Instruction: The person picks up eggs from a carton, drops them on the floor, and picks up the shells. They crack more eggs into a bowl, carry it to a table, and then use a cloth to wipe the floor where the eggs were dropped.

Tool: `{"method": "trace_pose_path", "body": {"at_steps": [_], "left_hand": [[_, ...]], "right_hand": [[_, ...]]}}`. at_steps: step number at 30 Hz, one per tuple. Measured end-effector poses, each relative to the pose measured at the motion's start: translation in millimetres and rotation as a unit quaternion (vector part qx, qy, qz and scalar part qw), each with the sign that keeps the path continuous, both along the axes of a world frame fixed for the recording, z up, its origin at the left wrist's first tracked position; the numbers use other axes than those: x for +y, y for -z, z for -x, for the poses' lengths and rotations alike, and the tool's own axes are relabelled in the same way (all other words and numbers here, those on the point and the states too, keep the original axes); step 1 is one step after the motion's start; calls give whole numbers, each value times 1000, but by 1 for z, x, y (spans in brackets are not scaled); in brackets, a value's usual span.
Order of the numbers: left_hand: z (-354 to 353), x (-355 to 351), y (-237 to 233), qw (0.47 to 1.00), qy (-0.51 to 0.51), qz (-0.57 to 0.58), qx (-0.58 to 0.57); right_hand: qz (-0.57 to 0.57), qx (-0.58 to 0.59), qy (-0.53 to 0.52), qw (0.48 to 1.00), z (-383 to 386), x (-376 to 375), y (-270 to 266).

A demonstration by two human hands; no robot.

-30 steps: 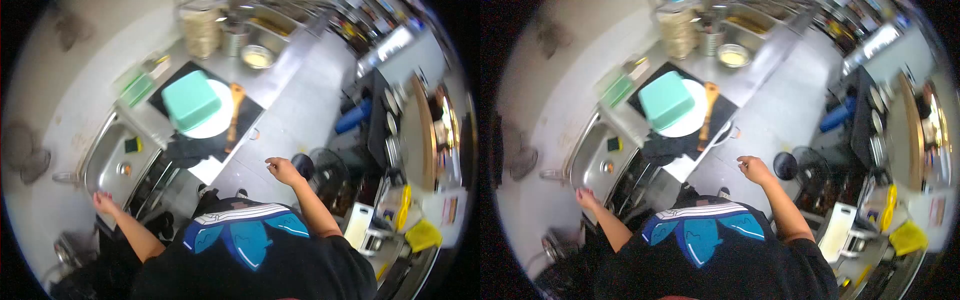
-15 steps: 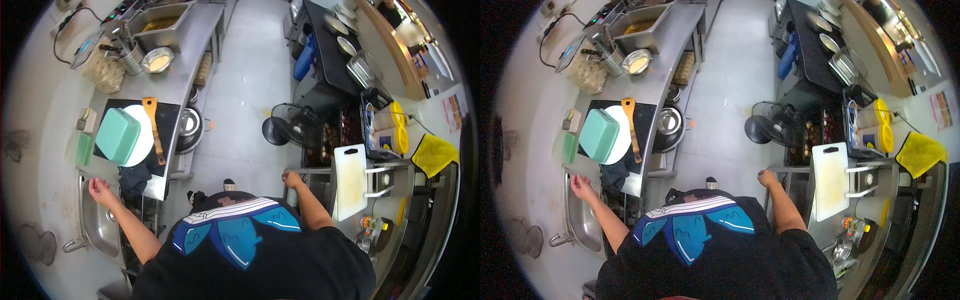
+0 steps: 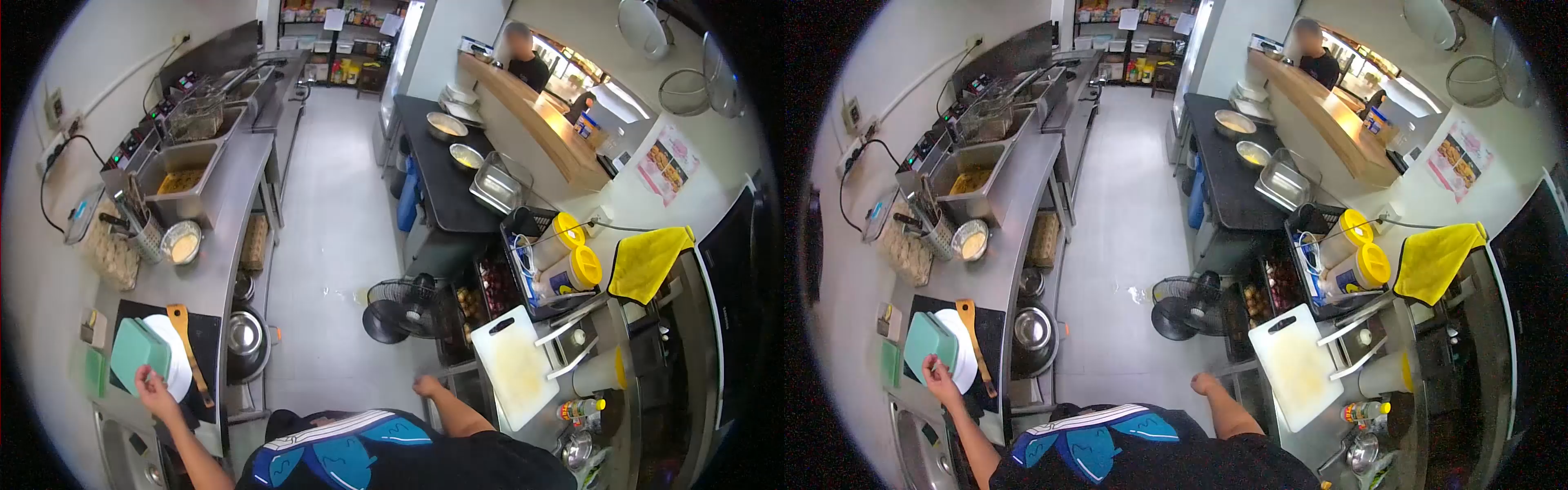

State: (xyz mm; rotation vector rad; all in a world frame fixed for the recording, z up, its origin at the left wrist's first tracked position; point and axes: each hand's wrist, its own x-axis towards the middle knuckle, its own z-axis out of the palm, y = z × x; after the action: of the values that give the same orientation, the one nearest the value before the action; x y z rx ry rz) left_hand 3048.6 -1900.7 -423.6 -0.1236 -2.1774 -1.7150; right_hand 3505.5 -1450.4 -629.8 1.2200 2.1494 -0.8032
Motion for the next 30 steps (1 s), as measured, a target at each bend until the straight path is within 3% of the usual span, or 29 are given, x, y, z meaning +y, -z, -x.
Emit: {"method": "trace_pose_path", "body": {"at_steps": [3,9,12,14,16,18,22,24,25,26,27,28,29,30], "left_hand": [[2,29,-4,999,33,15,-2],[32,77,13,993,85,70,49],[58,116,19,986,157,56,-5],[81,153,17,975,206,81,13],[92,208,-6,958,275,81,7],[116,260,-5,921,362,121,74],[128,367,-24,844,509,138,95],[127,407,-30,807,554,180,98],[125,424,-26,795,570,188,89],[122,439,-24,784,590,177,77],[123,453,-9,776,608,152,80],[123,464,0,767,616,170,57],[124,469,8,757,625,186,37],[125,470,16,753,623,210,13]], "right_hand": [[-12,33,30,999,33,7,-5],[1,45,-29,999,91,29,20],[-66,3,-85,994,114,46,28],[-43,51,-21,998,125,65,24],[-28,74,47,996,127,61,14],[-36,84,110,990,142,75,-14],[-79,104,144,981,162,91,-70],[-45,94,175,979,163,104,-63],[-60,128,187,972,164,112,-62],[-81,104,154,979,174,119,-74],[-63,85,190,976,174,132,-63],[-87,120,158,976,184,140,-81],[-67,150,199,966,188,152,-77],[-96,145,175,969,193,163,-68]]}}
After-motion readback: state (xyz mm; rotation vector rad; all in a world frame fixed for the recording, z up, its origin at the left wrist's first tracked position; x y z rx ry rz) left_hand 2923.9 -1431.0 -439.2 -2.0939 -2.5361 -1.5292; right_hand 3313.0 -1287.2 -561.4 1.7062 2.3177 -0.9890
